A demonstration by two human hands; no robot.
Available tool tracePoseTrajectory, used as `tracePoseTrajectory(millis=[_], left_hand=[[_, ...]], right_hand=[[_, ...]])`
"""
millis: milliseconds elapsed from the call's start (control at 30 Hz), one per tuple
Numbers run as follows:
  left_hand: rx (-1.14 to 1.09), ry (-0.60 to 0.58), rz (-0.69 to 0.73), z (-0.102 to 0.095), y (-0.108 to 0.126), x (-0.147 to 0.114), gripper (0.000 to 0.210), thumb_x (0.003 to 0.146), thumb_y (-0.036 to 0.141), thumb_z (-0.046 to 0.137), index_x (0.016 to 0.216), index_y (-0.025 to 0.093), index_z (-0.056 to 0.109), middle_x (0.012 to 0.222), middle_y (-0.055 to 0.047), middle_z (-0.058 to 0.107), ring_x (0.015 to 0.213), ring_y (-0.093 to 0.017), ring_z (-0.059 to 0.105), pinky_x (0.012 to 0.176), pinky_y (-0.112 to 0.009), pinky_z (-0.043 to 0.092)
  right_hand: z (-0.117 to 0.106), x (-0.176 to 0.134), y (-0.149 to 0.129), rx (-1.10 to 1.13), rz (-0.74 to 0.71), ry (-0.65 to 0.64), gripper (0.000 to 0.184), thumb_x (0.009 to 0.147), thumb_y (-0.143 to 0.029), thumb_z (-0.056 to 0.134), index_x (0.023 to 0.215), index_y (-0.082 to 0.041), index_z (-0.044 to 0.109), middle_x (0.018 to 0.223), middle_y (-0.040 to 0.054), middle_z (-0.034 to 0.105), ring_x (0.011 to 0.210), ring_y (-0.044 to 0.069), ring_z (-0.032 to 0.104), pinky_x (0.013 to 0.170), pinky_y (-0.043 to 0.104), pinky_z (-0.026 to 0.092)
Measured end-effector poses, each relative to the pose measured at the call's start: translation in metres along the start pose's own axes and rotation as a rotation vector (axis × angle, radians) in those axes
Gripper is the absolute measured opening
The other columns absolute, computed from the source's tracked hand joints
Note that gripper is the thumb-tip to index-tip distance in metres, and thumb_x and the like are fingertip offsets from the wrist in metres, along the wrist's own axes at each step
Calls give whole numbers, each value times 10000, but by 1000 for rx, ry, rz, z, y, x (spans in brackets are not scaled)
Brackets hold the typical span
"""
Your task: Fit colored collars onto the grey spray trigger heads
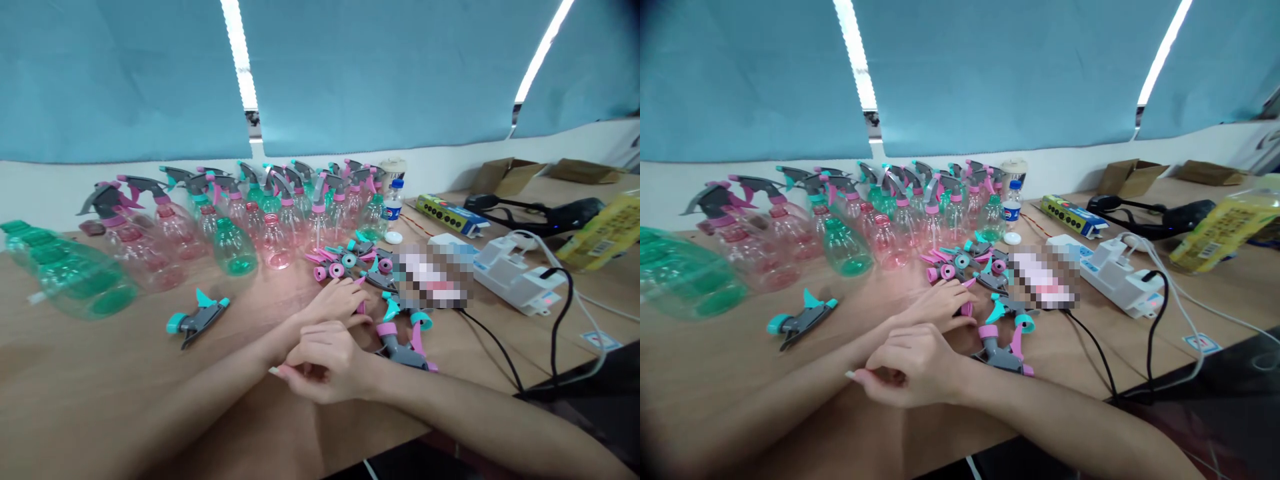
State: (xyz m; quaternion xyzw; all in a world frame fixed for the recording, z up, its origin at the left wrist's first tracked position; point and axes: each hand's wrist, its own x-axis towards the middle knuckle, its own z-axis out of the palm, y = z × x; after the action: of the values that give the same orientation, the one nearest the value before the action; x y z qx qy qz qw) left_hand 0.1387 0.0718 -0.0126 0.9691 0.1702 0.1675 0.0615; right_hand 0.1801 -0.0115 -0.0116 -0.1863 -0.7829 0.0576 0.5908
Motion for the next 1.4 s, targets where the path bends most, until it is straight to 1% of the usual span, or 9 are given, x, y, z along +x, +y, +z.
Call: tracePoseTrajectory(millis=[167,300,400,500,767,933,1100,1233,1400], left_hand=[[-83,141,-88,-29,-5,-36,229,864,338,594,1012,165,578,957,-57,655,905,-202,571,823,-341,465],[-216,391,-382,-51,-2,-91,185,859,318,594,981,183,562,918,-35,641,812,-180,608,718,-313,506],[-402,532,-638,-51,2,-126,252,790,343,677,965,201,563,935,-29,637,853,-196,633,739,-331,524],[-489,606,-718,-46,6,-143,269,761,314,708,950,199,554,927,-27,629,851,-193,637,732,-329,535],[-576,530,-551,-41,12,-145,242,768,266,718,954,207,576,965,-33,615,856,-179,645,776,-338,557],[-415,528,-433,-43,15,-146,145,797,259,692,887,197,595,899,-41,632,874,-186,626,780,-336,547],[-418,479,-546,-45,14,-145,121,798,260,680,858,203,591,900,-33,627,845,-178,623,721,-305,551],[-497,399,-661,-46,14,-144,145,807,290,658,892,201,581,894,-23,647,755,-159,640,665,-292,551],[-543,337,-660,-47,16,-142,119,825,289,634,891,201,588,851,-6,672,711,-147,644,628,-264,531]], right_hand=[[-5,2,-1,-45,32,-6,238,859,-198,542,622,-177,533,448,-50,485,419,74,452,462,205,403],[-12,2,3,-93,193,-115,120,869,-209,536,760,-176,577,600,-4,577,567,115,536,585,249,458],[-12,-1,8,-140,374,-178,120,864,-255,558,955,-180,571,753,17,610,645,128,560,618,259,469],[-5,-6,10,-172,549,-291,260,829,-266,595,1065,-186,523,819,15,597,641,129,556,586,256,462],[5,-14,14,-74,625,-364,380,847,-320,606,1187,-202,485,976,59,649,825,173,630,720,300,514],[1,-11,23,-128,565,-413,250,846,-318,620,1070,-211,597,994,70,632,867,192,624,744,316,515],[0,-10,23,-79,579,-312,246,821,-327,650,1038,-219,608,918,46,593,748,158,619,622,268,530],[0,-11,23,-108,538,-232,198,825,-276,639,1013,-225,605,951,58,588,882,199,620,718,318,545],[1,-13,26,-85,559,-248,220,839,-193,603,1056,-226,588,976,60,593,874,189,625,704,303,543]])
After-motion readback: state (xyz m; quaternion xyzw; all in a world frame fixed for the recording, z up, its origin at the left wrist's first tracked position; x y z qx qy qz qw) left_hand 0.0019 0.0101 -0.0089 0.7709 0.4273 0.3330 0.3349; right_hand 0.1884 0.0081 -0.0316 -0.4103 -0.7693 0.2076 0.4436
